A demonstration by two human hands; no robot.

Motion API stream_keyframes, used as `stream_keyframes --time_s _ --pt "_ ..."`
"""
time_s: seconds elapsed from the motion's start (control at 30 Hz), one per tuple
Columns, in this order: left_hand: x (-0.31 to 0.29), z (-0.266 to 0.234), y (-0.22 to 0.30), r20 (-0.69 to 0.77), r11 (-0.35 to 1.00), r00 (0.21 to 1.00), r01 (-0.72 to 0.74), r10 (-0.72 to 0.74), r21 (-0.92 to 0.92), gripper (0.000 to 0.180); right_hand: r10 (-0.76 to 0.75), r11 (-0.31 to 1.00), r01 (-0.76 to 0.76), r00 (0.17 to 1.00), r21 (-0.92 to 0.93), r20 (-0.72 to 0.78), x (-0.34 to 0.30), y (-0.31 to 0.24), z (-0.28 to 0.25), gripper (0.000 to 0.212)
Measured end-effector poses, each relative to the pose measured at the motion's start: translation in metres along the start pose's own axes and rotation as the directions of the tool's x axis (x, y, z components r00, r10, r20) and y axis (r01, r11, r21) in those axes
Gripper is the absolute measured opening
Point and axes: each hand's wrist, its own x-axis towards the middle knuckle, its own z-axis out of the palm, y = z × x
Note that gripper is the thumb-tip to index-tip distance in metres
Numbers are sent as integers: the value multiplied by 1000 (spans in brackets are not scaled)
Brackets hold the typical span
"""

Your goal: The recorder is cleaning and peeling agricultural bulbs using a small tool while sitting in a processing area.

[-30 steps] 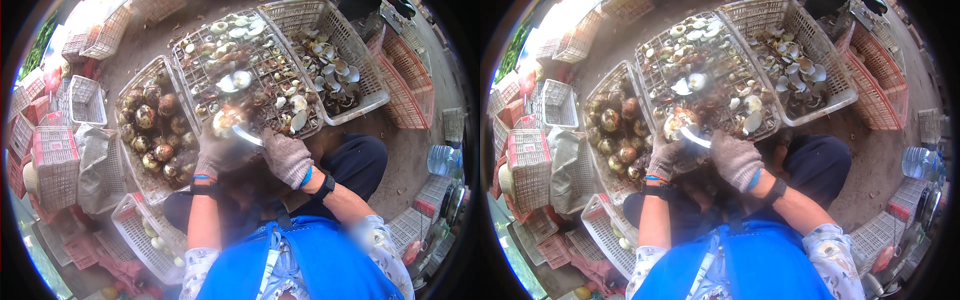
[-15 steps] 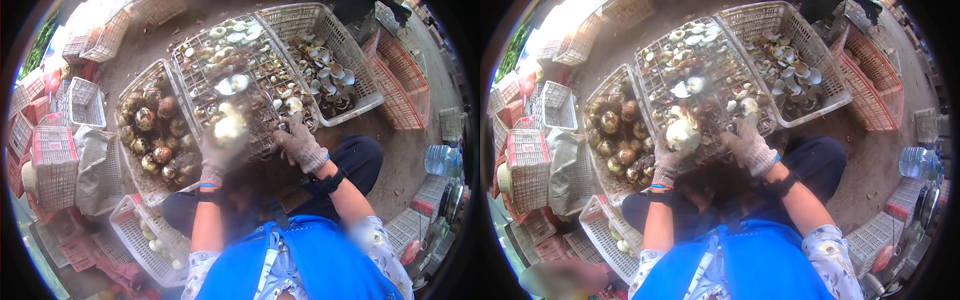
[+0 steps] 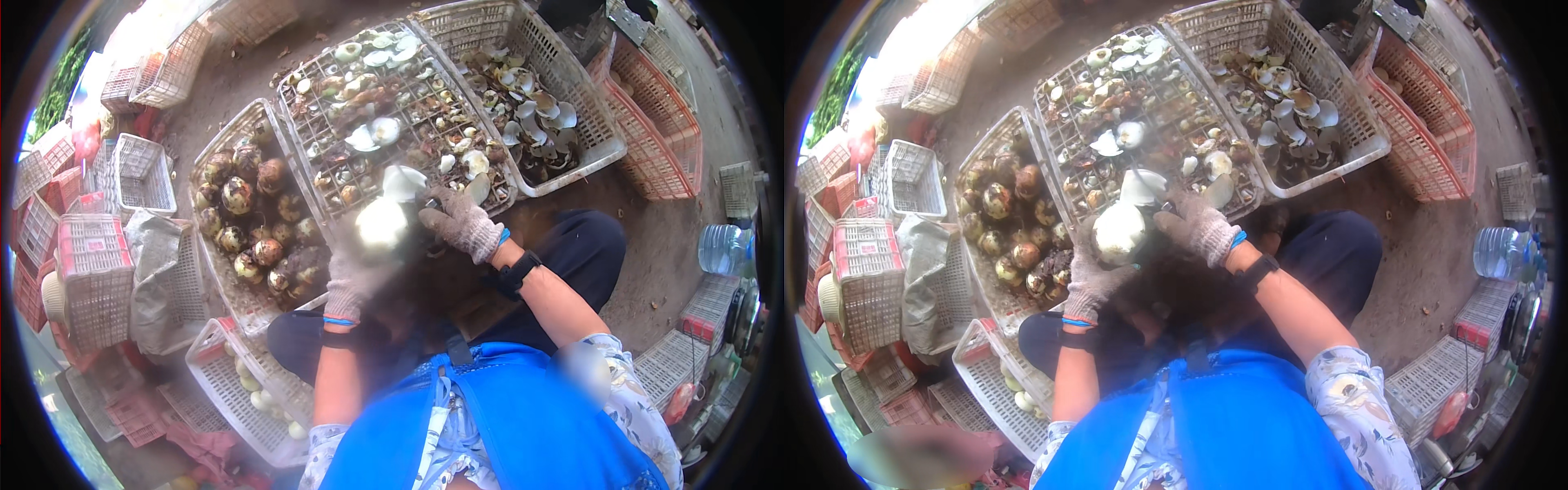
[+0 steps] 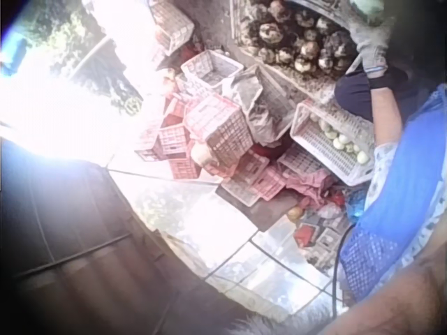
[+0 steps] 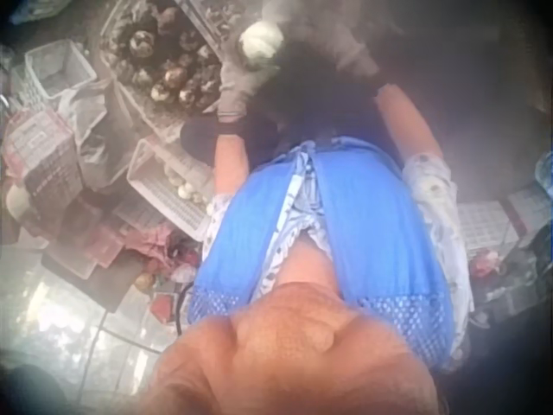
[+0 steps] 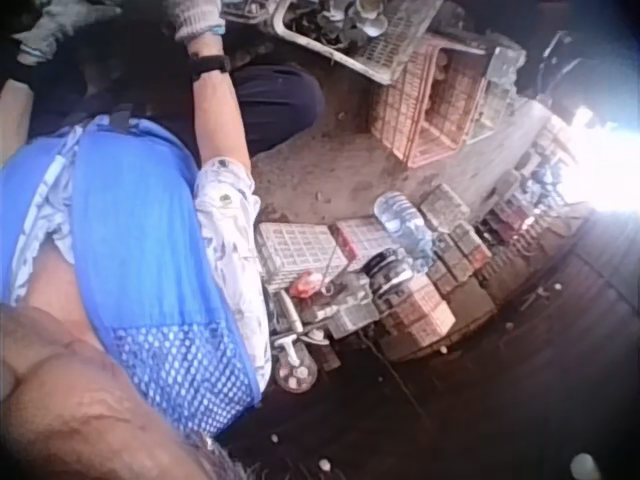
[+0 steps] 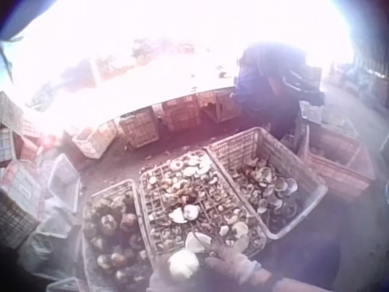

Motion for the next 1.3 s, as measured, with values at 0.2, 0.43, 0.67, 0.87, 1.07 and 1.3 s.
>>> stream_keyframes --time_s 0.2,0.43,0.67,0.87,1.07,1.3 --pt "20 0 43 47 968 971 239 -235 -83 90 -113 679 140 990 -721 85 -29 -20 9 44" --pt "15 14 39 -142 976 982 149 -126 161 77 -255 462 184 964 -868 69 -36 -35 -1 33" --pt "0 25 22 -183 994 978 -99 105 40 78 -202 283 115 978 -952 58 -20 -6 32 30" --pt "-32 51 -12 -399 988 907 -155 136 -16 89 -63 580 41 998 -814 5 -41 5 39 39" --pt "-5 28 43 77 476 899 299 -431 -827 95 -187 469 109 982 -876 22 -42 -23 21 27" --pt "29 42 39 -73 893 949 259 -305 -367 97 -352 296 105 936 -949 -6 -16 -39 -2 28"
